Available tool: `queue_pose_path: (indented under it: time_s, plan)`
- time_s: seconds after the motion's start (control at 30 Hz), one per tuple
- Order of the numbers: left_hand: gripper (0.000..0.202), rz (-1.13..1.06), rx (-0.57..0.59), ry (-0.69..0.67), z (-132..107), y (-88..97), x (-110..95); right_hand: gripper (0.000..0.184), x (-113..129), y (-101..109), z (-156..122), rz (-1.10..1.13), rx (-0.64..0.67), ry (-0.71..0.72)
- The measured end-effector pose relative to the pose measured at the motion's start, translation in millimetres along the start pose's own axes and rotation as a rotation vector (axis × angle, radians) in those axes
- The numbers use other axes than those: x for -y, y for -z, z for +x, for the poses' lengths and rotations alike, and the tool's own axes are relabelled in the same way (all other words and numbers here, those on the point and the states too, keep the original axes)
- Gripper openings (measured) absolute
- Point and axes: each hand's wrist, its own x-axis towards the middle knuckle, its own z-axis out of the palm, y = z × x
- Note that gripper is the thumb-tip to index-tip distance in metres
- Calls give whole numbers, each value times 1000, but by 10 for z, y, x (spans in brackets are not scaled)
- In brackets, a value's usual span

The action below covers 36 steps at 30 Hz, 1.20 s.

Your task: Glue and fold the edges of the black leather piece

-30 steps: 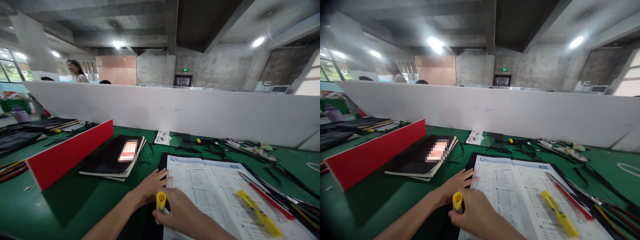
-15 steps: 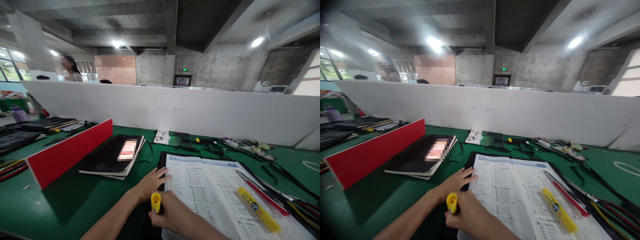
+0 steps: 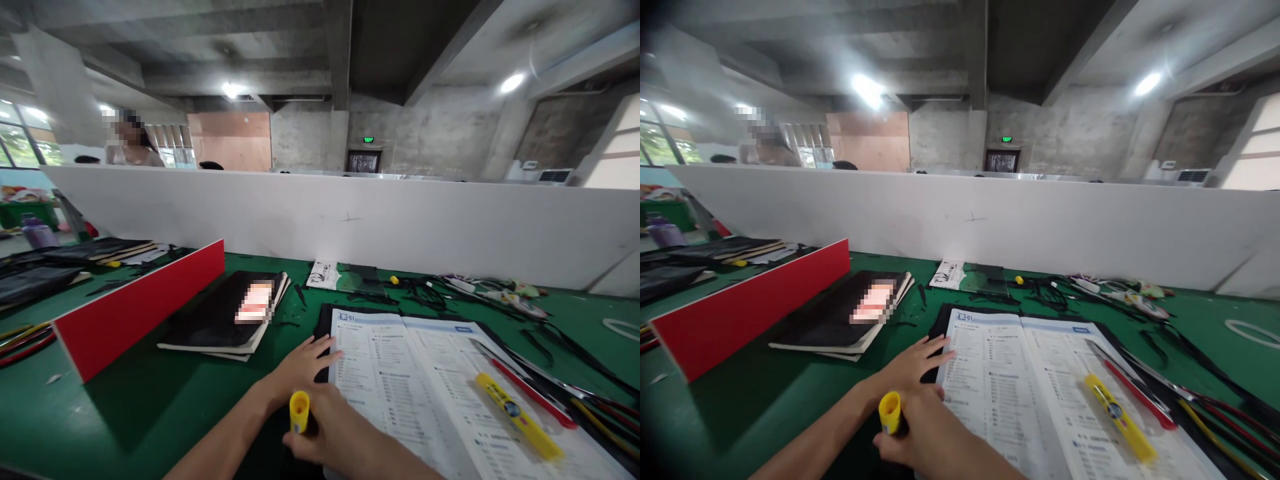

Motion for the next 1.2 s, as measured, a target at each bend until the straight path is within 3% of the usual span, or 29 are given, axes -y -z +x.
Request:
queue_pose_path:
  time_s: [0.1, 0.27, 0.43, 0.57, 0.73, 0.93, 1.1, 1.2]
  plan:
    - [59, 1, 1, 6, 10, -3, -3, 17, -57, -27, 33, -17, -37, -11]
    - [72, -8, 5, 13, 3, 43, -44, 29, -27, -56, 23, 94, 23, 5]
    - [66, -3, 9, 22, -3, 68, -71, 22, 114, -4, -4, -35, -18, -58]
    - [72, -1, 12, 28, -3, 83, -84, 24, 84, 19, -28, 48, 63, -17]
    - [65, 17, 15, 21, -1, 63, -69, 19, 83, 16, -2, 56, 0, -29]
    - [65, 39, 21, 16, 13, 20, -30, 19, -22, 45, 2, 90, 74, 115]
    - [58, 56, 30, 12, 10, 34, -31, 18, -99, 39, 0, 50, -10, 54]
    - [61, 66, 34, 7, -2, 46, -37, 20, -72, 94, -43, 125, 52, 91]
